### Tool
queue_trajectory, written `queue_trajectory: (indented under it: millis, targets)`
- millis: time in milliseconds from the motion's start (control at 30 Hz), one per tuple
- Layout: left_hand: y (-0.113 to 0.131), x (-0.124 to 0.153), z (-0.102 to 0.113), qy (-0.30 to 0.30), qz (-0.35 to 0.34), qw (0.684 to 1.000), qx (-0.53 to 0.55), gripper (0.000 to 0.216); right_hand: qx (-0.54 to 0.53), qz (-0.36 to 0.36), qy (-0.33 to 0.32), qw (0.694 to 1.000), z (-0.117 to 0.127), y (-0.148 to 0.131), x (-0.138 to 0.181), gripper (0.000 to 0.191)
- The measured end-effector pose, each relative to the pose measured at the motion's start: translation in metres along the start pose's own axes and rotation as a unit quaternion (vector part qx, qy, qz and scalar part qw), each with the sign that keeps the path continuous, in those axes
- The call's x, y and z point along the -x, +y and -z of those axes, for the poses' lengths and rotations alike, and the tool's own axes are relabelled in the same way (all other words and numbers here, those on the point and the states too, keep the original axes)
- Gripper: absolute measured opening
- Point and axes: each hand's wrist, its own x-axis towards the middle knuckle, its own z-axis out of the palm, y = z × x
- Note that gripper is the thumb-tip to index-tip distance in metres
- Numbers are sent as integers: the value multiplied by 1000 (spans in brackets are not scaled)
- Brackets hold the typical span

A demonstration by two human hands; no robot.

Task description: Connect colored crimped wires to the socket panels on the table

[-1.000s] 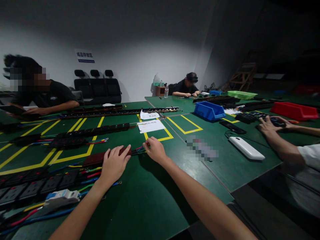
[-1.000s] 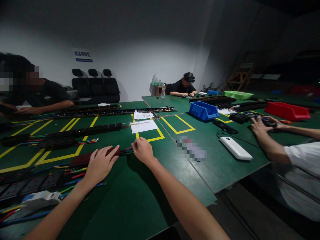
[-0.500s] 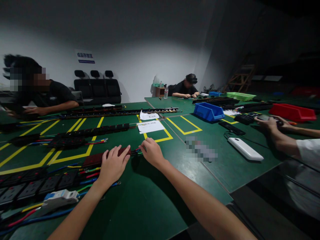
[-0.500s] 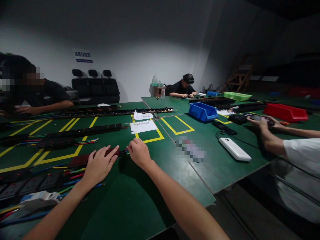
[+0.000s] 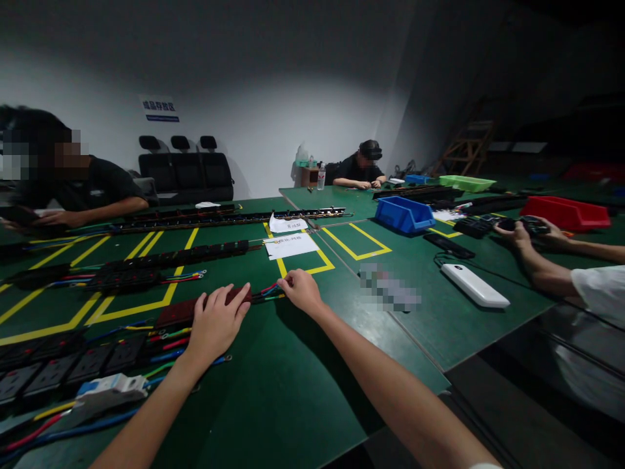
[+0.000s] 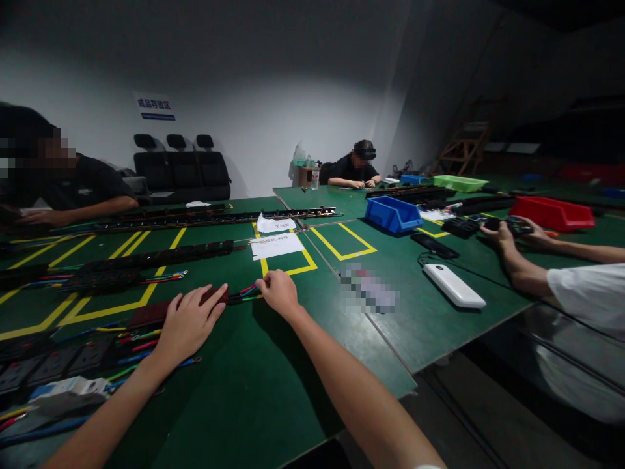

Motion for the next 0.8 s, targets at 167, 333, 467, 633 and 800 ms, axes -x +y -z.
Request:
queue_trajectory:
  millis: [167,333,467,633,800]
  targets:
    - [1,0,1,1,2,1000,-8,48,2,-12,21,1000,-1,-2,2,24]
    - [1,1,0,13,1,1000,-10,47,21,118,76,990,2,-23,12,14]
    - [2,1,0,12,2,1000,-16,48,38,182,72,980,3,-37,19,14]
    - [2,1,2,3,3,1000,-11,48,18,105,74,992,2,-26,13,16]
    - [1,1,4,-3,3,1000,-3,48,-21,-36,-2,999,2,-4,3,26]
